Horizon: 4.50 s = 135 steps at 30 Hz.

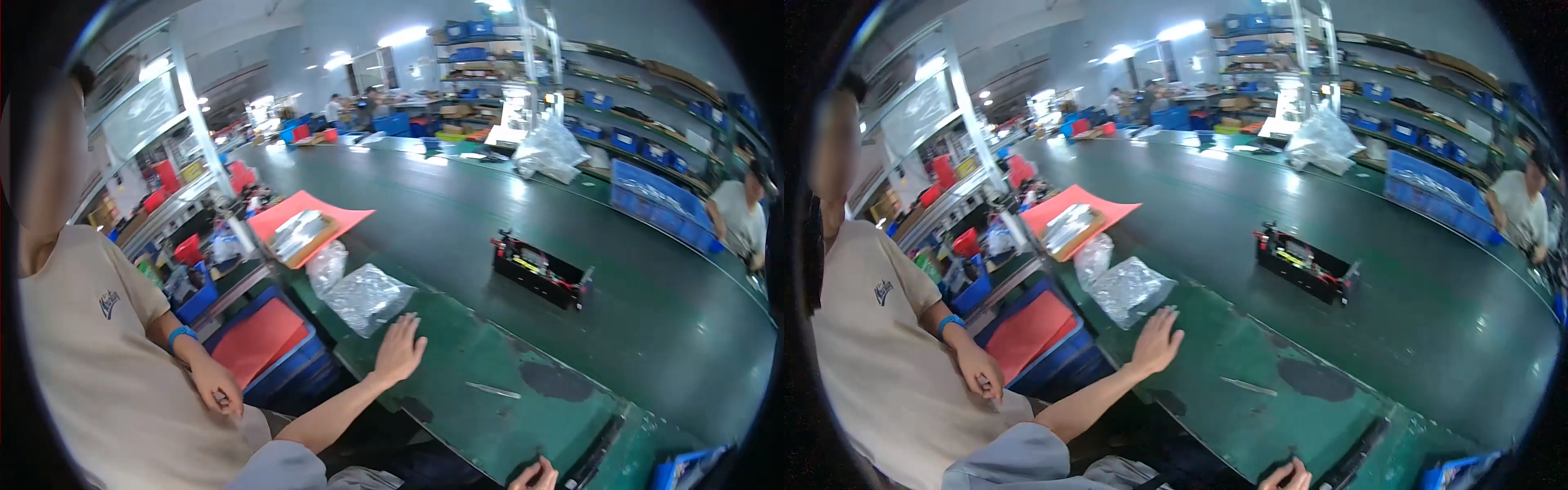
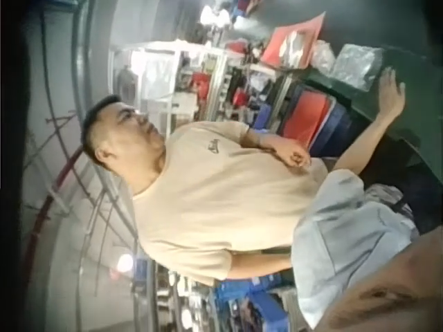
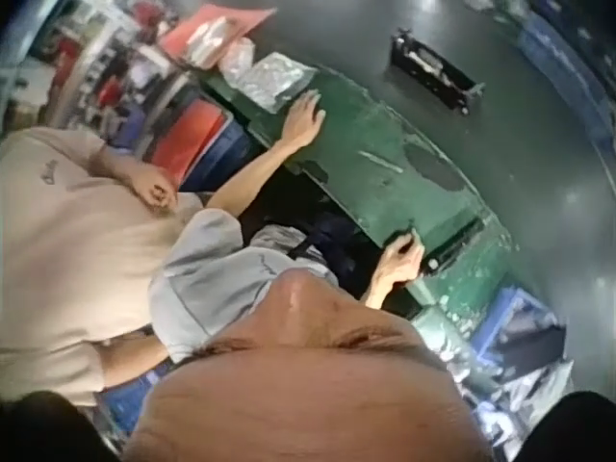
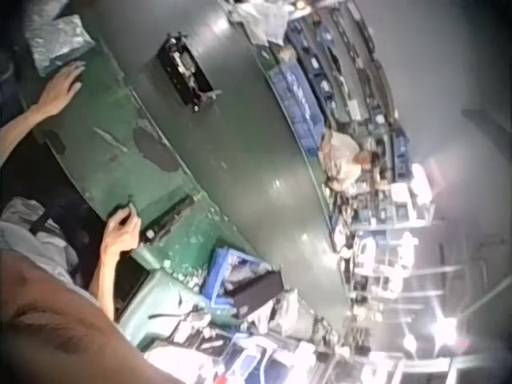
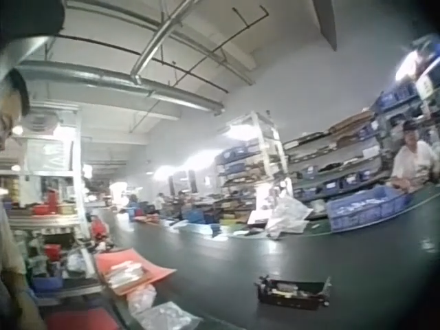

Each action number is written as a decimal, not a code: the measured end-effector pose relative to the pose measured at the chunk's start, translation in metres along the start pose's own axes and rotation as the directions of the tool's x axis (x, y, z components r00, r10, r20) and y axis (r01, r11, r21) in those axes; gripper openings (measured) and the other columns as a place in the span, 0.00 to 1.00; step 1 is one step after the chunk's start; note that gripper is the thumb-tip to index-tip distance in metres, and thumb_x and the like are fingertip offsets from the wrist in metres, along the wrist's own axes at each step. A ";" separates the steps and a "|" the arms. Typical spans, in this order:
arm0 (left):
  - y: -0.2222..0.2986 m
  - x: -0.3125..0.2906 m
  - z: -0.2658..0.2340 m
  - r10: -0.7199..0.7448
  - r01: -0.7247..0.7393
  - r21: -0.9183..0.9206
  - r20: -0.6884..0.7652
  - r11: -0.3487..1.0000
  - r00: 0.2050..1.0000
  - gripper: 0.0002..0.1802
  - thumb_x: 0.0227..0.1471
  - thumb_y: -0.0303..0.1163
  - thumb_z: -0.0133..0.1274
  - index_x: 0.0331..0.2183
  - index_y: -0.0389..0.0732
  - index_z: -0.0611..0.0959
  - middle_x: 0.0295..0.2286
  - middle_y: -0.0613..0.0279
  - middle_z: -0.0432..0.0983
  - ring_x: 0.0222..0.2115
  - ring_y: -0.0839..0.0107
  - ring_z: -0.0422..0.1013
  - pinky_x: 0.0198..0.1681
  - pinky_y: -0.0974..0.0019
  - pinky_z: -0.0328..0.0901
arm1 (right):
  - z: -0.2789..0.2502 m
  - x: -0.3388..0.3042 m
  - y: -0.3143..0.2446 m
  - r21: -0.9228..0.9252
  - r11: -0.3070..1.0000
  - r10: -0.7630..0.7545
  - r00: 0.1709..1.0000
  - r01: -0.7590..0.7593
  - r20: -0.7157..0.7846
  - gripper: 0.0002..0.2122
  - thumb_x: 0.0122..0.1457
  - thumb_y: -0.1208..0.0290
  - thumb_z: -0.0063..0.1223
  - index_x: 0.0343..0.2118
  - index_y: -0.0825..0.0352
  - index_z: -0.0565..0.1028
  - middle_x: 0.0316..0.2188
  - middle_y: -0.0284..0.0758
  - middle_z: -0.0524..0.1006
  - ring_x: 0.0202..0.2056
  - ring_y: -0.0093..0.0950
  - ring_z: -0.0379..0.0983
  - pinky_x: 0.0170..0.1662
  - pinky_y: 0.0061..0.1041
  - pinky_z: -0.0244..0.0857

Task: Assembling and securing components inside an electronic device using a powered screwdriver.

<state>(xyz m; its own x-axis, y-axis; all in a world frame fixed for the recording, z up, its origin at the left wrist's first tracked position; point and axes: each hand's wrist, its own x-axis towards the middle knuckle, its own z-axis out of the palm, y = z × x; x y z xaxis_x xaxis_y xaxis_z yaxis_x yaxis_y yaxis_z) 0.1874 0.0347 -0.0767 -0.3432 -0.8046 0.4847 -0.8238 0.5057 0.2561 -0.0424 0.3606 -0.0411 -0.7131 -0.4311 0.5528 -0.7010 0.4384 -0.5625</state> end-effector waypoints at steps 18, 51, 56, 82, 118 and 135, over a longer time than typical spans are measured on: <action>0.001 -0.005 0.009 -0.090 0.090 0.008 0.055 0.996 0.994 0.30 0.67 0.42 0.43 0.62 0.32 0.65 0.65 0.43 0.57 0.68 0.50 0.52 0.71 0.51 0.47 | 0.003 -0.002 0.006 -0.018 1.000 0.020 0.997 -0.019 0.074 0.08 0.64 0.67 0.59 0.37 0.65 0.83 0.30 0.41 0.84 0.28 0.36 0.82 0.32 0.30 0.76; 0.011 -0.003 0.004 -0.087 0.089 -0.091 0.028 0.992 0.996 0.31 0.63 0.38 0.47 0.60 0.27 0.66 0.63 0.39 0.60 0.65 0.46 0.54 0.70 0.49 0.48 | 0.037 -0.001 -0.026 0.292 0.955 -0.022 0.973 -0.048 0.231 0.13 0.66 0.64 0.58 0.38 0.71 0.82 0.32 0.45 0.83 0.31 0.40 0.81 0.37 0.34 0.76; 0.014 0.005 -0.029 -0.047 0.044 -0.114 -0.025 0.993 0.999 0.29 0.55 0.32 0.53 0.55 0.26 0.71 0.57 0.35 0.65 0.59 0.40 0.61 0.64 0.46 0.56 | 0.039 0.002 -0.035 0.335 0.936 0.027 0.970 -0.111 0.243 0.10 0.64 0.68 0.59 0.39 0.70 0.83 0.33 0.45 0.84 0.33 0.40 0.81 0.40 0.35 0.75; 0.050 0.029 0.001 -0.137 0.159 -0.022 0.404 0.987 0.904 0.38 0.57 0.31 0.52 0.65 0.28 0.61 0.65 0.37 0.55 0.66 0.37 0.51 0.70 0.41 0.45 | 0.042 0.024 -0.003 0.113 0.990 0.017 0.866 -0.085 0.500 0.05 0.61 0.83 0.53 0.39 0.70 0.78 0.18 0.34 0.68 0.16 0.25 0.60 0.21 0.26 0.56; -0.062 0.020 -0.149 -0.136 0.627 -0.366 0.784 0.688 0.606 0.14 0.54 0.36 0.61 0.39 0.37 0.82 0.39 0.50 0.81 0.40 0.51 0.79 0.41 0.53 0.74 | -0.152 -0.105 -0.014 -0.496 0.663 0.711 0.263 -0.560 0.652 0.11 0.53 0.63 0.56 0.29 0.64 0.85 0.22 0.40 0.82 0.29 0.32 0.81 0.36 0.33 0.73; -0.125 0.117 -0.119 -0.193 0.382 -0.166 0.645 0.909 0.740 0.15 0.60 0.41 0.54 0.33 0.37 0.79 0.25 0.50 0.82 0.28 0.49 0.79 0.33 0.50 0.70 | -0.056 -0.043 -0.109 -0.206 0.475 0.727 0.251 -0.856 0.639 0.10 0.64 0.70 0.54 0.41 0.70 0.81 0.24 0.33 0.79 0.22 0.20 0.74 0.25 0.21 0.67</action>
<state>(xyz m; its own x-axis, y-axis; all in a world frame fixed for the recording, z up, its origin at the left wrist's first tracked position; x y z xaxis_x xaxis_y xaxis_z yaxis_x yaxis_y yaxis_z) 0.3037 -0.0856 0.0475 -0.3853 -0.8936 -0.2301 -0.8051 0.2037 0.5571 0.0651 0.3756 0.0309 -0.6886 -0.2929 -0.6633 0.2769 0.7392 -0.6139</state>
